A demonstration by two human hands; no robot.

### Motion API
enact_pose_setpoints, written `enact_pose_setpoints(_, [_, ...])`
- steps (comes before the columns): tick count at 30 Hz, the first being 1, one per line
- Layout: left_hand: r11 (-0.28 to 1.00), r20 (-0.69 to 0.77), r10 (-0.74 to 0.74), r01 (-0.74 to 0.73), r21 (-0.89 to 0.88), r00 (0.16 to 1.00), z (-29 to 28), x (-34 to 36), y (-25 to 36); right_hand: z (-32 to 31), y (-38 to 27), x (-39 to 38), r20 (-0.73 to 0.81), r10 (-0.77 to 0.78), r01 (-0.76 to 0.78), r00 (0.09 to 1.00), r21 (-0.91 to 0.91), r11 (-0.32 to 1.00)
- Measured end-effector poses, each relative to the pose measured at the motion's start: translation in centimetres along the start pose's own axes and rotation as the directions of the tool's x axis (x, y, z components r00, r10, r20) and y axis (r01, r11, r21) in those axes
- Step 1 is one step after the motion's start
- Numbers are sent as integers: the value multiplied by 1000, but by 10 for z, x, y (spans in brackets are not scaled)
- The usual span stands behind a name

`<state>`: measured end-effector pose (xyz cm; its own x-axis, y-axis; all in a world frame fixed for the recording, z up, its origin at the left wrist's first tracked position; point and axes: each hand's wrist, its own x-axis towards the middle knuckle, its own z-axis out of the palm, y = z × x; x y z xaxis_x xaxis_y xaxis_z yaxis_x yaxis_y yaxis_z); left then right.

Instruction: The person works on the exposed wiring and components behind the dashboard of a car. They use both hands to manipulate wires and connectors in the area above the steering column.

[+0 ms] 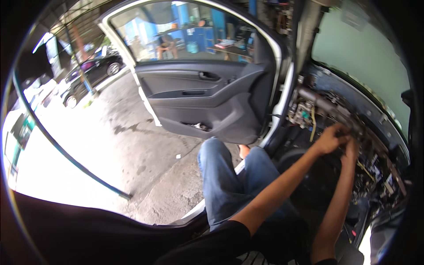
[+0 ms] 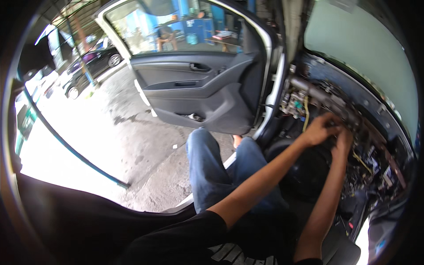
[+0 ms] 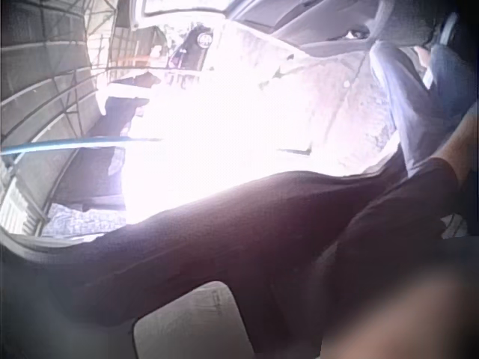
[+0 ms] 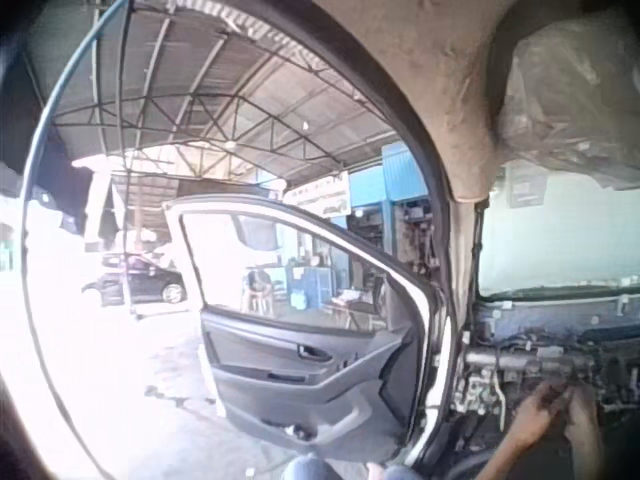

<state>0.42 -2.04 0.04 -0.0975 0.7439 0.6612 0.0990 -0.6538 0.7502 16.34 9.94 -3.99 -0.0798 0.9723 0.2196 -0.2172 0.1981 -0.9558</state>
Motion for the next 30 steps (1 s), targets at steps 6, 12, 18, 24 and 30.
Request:
enact_pose_setpoints(6, [984,25,-152,149,101,988,-2,1,10,-21,13,30,18,147,-147,989,18,989])
enact_pose_setpoints(12, [993,-14,-39,38,-112,999,0,-1,4,-34,22,40,84,124,-132,989,100,986])
enact_pose_setpoints(18, [979,-49,22,-32,-200,999,8,1,-7,-57,41,57,177,71,-107,982,204,973])
enact_pose_setpoints(24, [969,-117,75,-101,-226,990,21,6,-23,-76,54,67,153,55,-80,987,161,984])
enact_pose_setpoints(30, [982,-99,101,-115,-147,990,22,8,-28,-69,41,56,167,52,-87,985,212,973])
